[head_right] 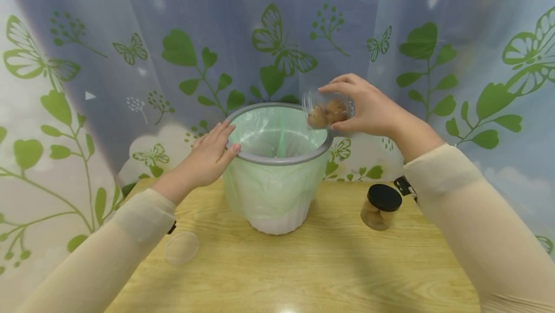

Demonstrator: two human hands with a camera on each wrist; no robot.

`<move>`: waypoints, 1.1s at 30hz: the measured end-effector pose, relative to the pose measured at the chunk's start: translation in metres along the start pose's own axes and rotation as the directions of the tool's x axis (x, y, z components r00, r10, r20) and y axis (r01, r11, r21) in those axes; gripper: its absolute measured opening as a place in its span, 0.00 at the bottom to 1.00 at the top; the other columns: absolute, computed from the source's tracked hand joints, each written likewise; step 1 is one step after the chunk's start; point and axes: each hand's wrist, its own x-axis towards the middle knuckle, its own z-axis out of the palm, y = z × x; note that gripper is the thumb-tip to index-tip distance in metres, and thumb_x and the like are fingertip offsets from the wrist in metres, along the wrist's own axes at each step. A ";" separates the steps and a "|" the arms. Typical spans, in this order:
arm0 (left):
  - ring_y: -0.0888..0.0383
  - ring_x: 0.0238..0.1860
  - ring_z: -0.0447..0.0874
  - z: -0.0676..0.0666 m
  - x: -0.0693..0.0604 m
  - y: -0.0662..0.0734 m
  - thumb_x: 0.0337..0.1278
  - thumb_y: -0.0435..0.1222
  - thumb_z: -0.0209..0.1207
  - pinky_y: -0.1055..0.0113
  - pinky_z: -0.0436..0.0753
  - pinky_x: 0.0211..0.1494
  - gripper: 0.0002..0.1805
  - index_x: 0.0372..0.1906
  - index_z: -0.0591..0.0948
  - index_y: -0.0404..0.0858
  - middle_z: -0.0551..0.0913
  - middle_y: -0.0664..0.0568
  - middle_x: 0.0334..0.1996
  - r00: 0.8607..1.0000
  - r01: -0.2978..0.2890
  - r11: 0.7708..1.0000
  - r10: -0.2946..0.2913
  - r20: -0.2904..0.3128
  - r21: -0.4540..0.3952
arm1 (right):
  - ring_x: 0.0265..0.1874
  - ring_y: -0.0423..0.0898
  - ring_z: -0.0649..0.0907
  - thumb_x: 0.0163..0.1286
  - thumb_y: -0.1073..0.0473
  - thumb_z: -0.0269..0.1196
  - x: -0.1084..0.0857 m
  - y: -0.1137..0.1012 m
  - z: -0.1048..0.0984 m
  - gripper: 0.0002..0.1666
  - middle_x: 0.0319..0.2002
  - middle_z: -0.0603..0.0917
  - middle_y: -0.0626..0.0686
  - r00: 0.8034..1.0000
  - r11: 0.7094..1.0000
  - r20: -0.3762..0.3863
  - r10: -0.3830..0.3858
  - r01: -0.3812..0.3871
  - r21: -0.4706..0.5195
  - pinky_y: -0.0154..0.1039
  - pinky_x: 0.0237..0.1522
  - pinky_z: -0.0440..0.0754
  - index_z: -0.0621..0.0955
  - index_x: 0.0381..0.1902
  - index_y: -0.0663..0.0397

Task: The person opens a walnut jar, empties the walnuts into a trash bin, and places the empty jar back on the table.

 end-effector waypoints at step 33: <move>0.45 0.80 0.35 -0.001 -0.001 0.001 0.76 0.62 0.28 0.39 0.43 0.76 0.42 0.81 0.46 0.39 0.42 0.41 0.80 1.000 -0.003 1.000 0.003 -0.001 -0.013 | 0.71 0.62 0.62 0.59 0.61 0.76 0.000 -0.006 -0.006 0.45 0.72 0.62 0.55 0.999 1.000 0.034 0.010 -0.010 -0.007 0.68 0.62 0.64 0.70 0.73 0.43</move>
